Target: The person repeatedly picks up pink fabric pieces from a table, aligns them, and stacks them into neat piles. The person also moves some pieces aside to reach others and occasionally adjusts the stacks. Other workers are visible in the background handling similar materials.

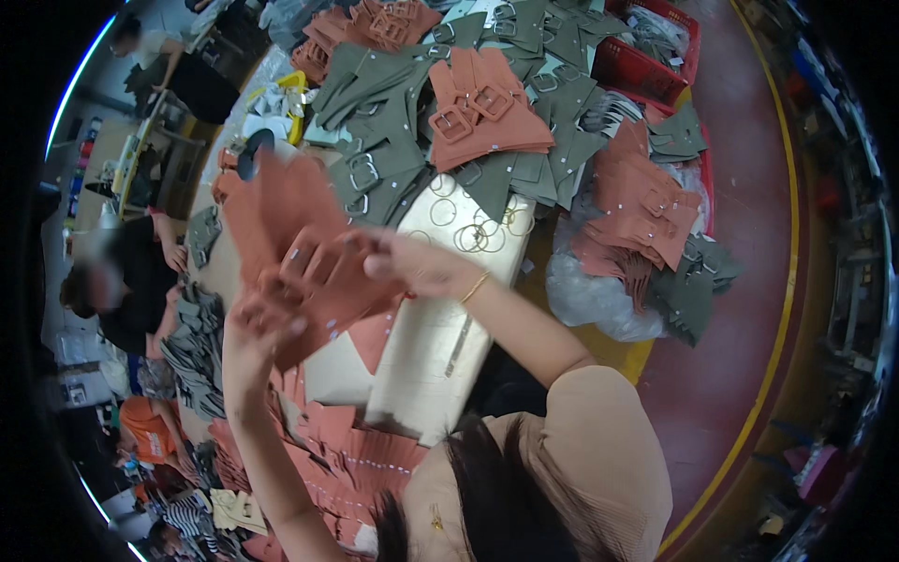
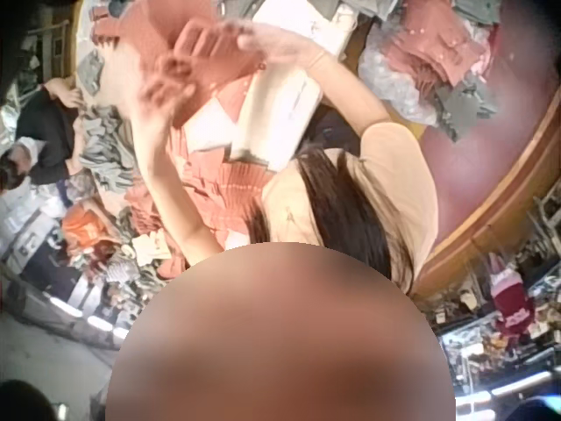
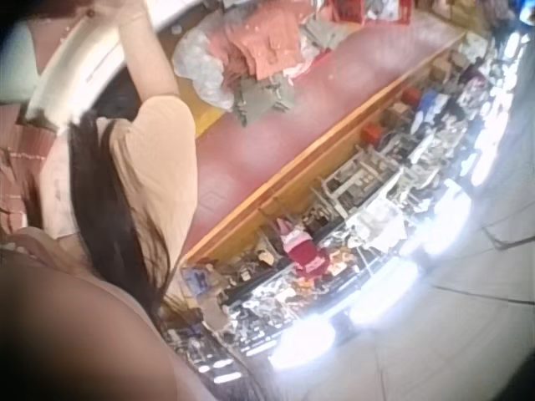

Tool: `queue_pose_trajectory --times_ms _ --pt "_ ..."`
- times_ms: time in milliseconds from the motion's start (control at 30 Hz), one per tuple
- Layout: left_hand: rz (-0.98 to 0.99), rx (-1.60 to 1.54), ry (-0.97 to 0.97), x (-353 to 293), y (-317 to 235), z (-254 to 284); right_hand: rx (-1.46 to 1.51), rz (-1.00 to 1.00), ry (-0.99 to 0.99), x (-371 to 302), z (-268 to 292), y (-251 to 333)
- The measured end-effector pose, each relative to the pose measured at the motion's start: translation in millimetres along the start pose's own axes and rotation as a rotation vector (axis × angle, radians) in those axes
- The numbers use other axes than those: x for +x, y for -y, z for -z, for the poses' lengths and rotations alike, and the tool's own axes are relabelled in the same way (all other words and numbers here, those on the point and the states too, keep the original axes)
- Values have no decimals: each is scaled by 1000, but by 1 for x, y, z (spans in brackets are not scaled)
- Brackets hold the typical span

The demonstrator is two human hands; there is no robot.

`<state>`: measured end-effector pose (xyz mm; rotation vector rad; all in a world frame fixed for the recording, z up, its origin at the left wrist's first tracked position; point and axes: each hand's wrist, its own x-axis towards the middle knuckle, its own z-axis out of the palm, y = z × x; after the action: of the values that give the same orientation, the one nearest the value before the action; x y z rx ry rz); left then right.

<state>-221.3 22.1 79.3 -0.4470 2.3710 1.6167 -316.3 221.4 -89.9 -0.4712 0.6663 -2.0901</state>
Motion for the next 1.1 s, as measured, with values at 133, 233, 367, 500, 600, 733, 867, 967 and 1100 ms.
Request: queue_pose_trajectory --times_ms 133,233,367,500,600,733,867,967,1100 --pt "-298 -84 169 85 -24 -70 -765 141 -548 -50 22 106" --pt "-681 -183 236 135 -34 -113 -800 465 -403 -75 33 155" --pt "-465 -313 471 184 -42 -138 -849 366 -545 -67 81 185" --pt "-266 209 146 187 0 -102 -1155 337 -755 -38 127 170" --pt "-97 108 140 159 51 -39 -1087 280 -792 -52 127 171" --pt "67 117 -211 79 127 22 -1335 293 -924 -57 125 171" --pt "298 -78 -336 9 200 35 -1681 257 -1124 -63 132 158" --pt "425 -38 -352 -5 238 -8 -1557 378 -1022 -66 141 151" --pt "425 261 -624 17 233 -62 -1651 376 -901 -72 164 163"
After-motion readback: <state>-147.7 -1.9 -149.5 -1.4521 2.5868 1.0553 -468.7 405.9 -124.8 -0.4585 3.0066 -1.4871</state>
